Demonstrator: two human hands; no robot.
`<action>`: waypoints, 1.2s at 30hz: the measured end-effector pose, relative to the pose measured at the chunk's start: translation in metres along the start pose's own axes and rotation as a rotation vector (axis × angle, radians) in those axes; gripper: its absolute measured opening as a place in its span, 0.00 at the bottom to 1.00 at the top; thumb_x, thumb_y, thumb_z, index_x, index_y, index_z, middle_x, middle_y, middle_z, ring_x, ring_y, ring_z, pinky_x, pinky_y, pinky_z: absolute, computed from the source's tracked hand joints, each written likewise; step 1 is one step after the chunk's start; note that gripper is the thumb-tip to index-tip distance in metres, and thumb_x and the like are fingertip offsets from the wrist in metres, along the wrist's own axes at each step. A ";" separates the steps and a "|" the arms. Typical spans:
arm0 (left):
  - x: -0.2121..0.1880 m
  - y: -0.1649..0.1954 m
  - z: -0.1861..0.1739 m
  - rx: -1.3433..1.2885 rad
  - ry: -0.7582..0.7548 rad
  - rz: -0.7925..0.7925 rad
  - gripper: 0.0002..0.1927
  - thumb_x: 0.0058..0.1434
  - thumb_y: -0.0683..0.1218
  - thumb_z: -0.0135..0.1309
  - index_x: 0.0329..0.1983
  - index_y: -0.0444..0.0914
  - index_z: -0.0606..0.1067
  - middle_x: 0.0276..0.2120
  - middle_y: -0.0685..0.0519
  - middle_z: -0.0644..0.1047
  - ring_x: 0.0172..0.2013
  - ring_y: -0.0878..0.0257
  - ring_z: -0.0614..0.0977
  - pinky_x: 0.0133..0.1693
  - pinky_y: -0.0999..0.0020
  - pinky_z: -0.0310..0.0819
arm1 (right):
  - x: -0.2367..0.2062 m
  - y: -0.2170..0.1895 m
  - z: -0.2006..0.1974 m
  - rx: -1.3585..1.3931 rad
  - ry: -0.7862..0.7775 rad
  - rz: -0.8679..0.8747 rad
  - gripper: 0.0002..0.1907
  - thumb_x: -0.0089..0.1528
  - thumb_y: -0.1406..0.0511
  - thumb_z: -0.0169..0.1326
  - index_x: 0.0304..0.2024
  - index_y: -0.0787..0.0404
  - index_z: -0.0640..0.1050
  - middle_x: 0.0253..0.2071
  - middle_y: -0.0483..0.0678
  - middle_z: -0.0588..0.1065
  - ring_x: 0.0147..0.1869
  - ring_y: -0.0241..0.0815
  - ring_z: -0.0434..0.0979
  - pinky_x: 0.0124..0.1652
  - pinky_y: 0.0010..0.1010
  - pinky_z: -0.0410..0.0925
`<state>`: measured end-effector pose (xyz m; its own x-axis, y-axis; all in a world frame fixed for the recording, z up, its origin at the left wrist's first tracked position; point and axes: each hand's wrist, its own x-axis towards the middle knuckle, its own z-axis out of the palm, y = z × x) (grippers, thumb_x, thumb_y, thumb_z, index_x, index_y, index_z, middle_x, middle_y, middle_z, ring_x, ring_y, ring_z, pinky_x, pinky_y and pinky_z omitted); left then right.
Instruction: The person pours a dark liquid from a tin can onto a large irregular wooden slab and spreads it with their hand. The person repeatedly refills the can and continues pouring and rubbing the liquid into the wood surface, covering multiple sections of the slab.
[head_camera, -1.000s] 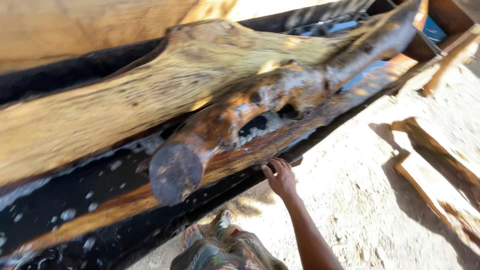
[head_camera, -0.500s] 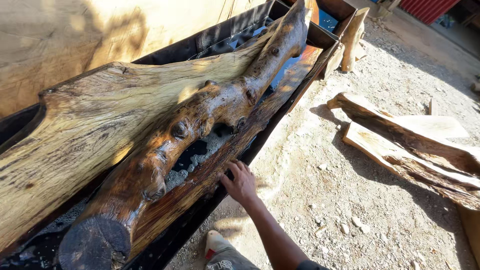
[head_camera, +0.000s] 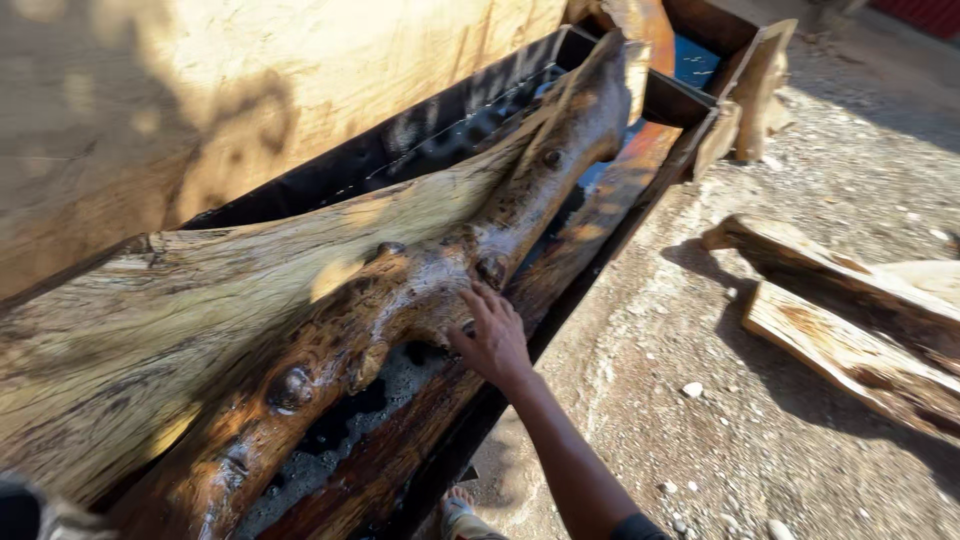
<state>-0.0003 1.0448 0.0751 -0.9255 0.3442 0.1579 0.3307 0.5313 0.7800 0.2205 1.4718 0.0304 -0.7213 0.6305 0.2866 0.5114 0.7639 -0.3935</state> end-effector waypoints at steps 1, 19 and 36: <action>0.004 0.020 0.001 -0.010 0.002 0.028 0.54 0.38 0.48 0.69 0.70 0.31 0.61 0.57 0.43 0.74 0.56 0.53 0.78 0.59 0.65 0.71 | 0.012 0.014 0.001 -0.016 -0.011 -0.017 0.37 0.60 0.50 0.59 0.67 0.55 0.67 0.72 0.54 0.63 0.73 0.58 0.61 0.64 0.51 0.58; 0.107 0.181 0.092 0.505 0.000 -0.106 0.64 0.37 0.54 0.75 0.75 0.35 0.55 0.60 0.34 0.72 0.59 0.41 0.75 0.59 0.52 0.68 | 0.086 0.090 0.019 -0.150 -0.300 -0.122 0.44 0.60 0.42 0.53 0.74 0.47 0.59 0.79 0.47 0.48 0.80 0.54 0.44 0.65 0.52 0.52; 0.142 0.204 0.129 0.647 -0.068 0.028 0.60 0.39 0.55 0.74 0.73 0.35 0.58 0.61 0.36 0.71 0.61 0.40 0.73 0.60 0.50 0.67 | 0.084 0.104 0.007 -0.070 -0.264 -0.176 0.43 0.57 0.44 0.58 0.71 0.50 0.63 0.78 0.50 0.52 0.79 0.57 0.49 0.65 0.51 0.55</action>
<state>-0.0404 1.3022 0.1783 -0.9080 0.4021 0.1178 0.4190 0.8727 0.2508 0.2100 1.6033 0.0074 -0.8930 0.4376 0.1049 0.3923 0.8714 -0.2946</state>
